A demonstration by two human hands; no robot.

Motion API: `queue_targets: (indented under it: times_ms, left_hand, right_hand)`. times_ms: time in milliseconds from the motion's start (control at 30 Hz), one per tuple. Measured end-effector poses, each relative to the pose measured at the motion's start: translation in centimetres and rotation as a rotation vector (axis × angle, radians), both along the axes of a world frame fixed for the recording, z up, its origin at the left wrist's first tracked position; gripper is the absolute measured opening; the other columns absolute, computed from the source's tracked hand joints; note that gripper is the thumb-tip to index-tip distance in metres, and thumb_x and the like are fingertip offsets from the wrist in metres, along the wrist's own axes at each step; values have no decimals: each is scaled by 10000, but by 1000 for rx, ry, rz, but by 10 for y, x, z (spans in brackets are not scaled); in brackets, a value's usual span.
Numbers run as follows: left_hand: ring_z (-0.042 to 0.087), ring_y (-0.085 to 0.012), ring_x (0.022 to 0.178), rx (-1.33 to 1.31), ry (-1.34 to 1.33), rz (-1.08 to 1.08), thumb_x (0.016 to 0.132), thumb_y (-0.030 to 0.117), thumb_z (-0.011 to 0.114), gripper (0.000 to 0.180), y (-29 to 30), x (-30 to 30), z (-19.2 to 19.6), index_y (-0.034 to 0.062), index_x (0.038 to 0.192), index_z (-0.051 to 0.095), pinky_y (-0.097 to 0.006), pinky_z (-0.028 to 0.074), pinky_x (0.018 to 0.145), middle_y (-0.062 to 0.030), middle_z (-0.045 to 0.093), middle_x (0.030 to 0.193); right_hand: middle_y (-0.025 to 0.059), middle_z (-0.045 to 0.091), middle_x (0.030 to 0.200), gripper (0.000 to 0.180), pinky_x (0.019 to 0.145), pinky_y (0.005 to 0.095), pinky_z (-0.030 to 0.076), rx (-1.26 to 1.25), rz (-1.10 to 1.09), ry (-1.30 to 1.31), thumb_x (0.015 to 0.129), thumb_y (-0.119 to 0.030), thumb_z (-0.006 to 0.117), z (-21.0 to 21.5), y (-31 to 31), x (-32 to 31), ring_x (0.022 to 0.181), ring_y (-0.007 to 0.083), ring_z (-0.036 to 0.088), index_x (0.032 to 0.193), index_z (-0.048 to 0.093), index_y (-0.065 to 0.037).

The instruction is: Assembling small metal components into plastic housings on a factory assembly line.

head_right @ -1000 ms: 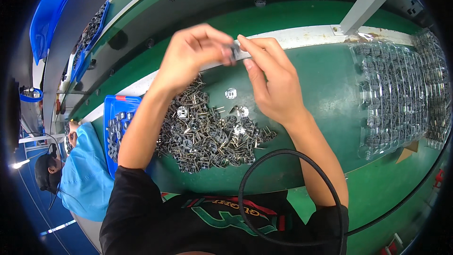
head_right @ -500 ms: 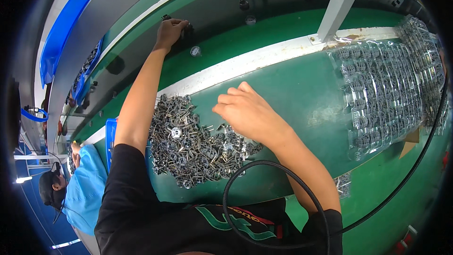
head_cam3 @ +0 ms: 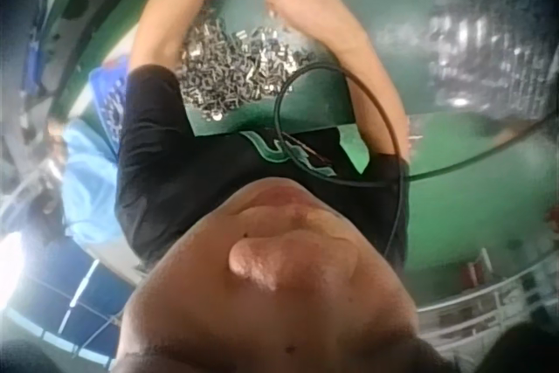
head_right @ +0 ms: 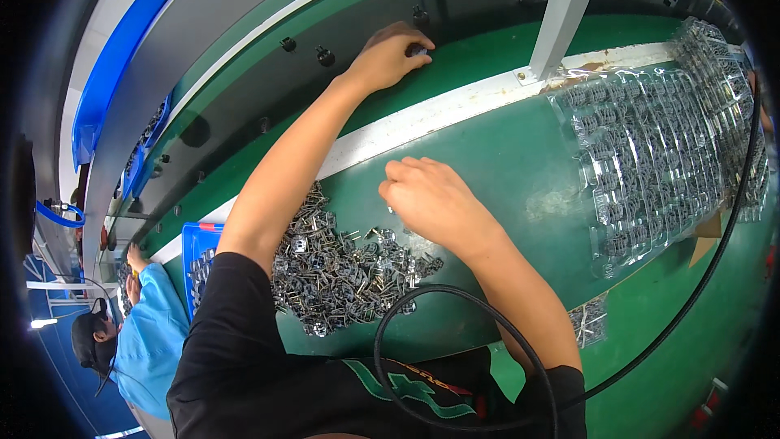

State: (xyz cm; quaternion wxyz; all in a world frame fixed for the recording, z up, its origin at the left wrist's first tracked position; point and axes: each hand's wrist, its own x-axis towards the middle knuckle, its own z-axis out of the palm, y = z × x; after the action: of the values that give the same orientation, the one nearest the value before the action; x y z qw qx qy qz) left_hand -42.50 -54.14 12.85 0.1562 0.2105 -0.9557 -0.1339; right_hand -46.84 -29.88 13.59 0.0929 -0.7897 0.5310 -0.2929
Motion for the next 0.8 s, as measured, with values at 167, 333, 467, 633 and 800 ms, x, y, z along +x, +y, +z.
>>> queue_targets:
  times_ms: [167, 333, 467, 633, 800]
  left_hand:
    - [600, -99, 805, 1147, 378, 224, 880, 123, 736, 348, 74, 67, 55, -49, 1159, 618, -242, 508, 756, -47, 640, 933]
    - [668, -145, 858, 1381, 487, 206, 816, -31, 745, 375, 124, 141, 71, -47, 1168, 615, -282, 563, 812, -119, 692, 1036]
    - [688, -139, 873, 1192, 470, 218, 752, -118, 769, 400, 152, 167, 65, -44, 1115, 618, -270, 587, 797, -114, 695, 977]
    - [644, -65, 792, 1008, 502, 191, 713, 28, 872, 398, 172, 175, 56, 4, 1021, 621, -219, 563, 736, -27, 635, 860]
    - [676, -120, 842, 1054, 521, 181, 698, -80, 842, 416, 177, 175, 51, -18, 1019, 586, -258, 589, 758, -75, 646, 921]
  right_hand:
    - [93, 591, 803, 85, 615, 357, 519, -226, -265, -266, 804, -67, 717, 16, -5, -1, 755, 235, 647, 827, 638, -43]
    - [64, 646, 864, 107, 591, 259, 514, -168, -331, -679, 814, 14, 731, 31, -2, 5, 685, 152, 650, 902, 678, -18]
    - [62, 668, 883, 116, 598, 242, 515, -119, -232, -859, 813, 28, 733, 38, 4, 23, 712, 135, 651, 916, 692, -8]
    - [73, 658, 846, 128, 571, 270, 501, -132, -177, -620, 796, 44, 737, 41, 9, 36, 697, 162, 647, 895, 676, -11]
    - [71, 631, 810, 145, 549, 304, 490, -191, -137, -534, 777, 40, 737, 39, 10, 44, 654, 199, 625, 883, 665, -28]
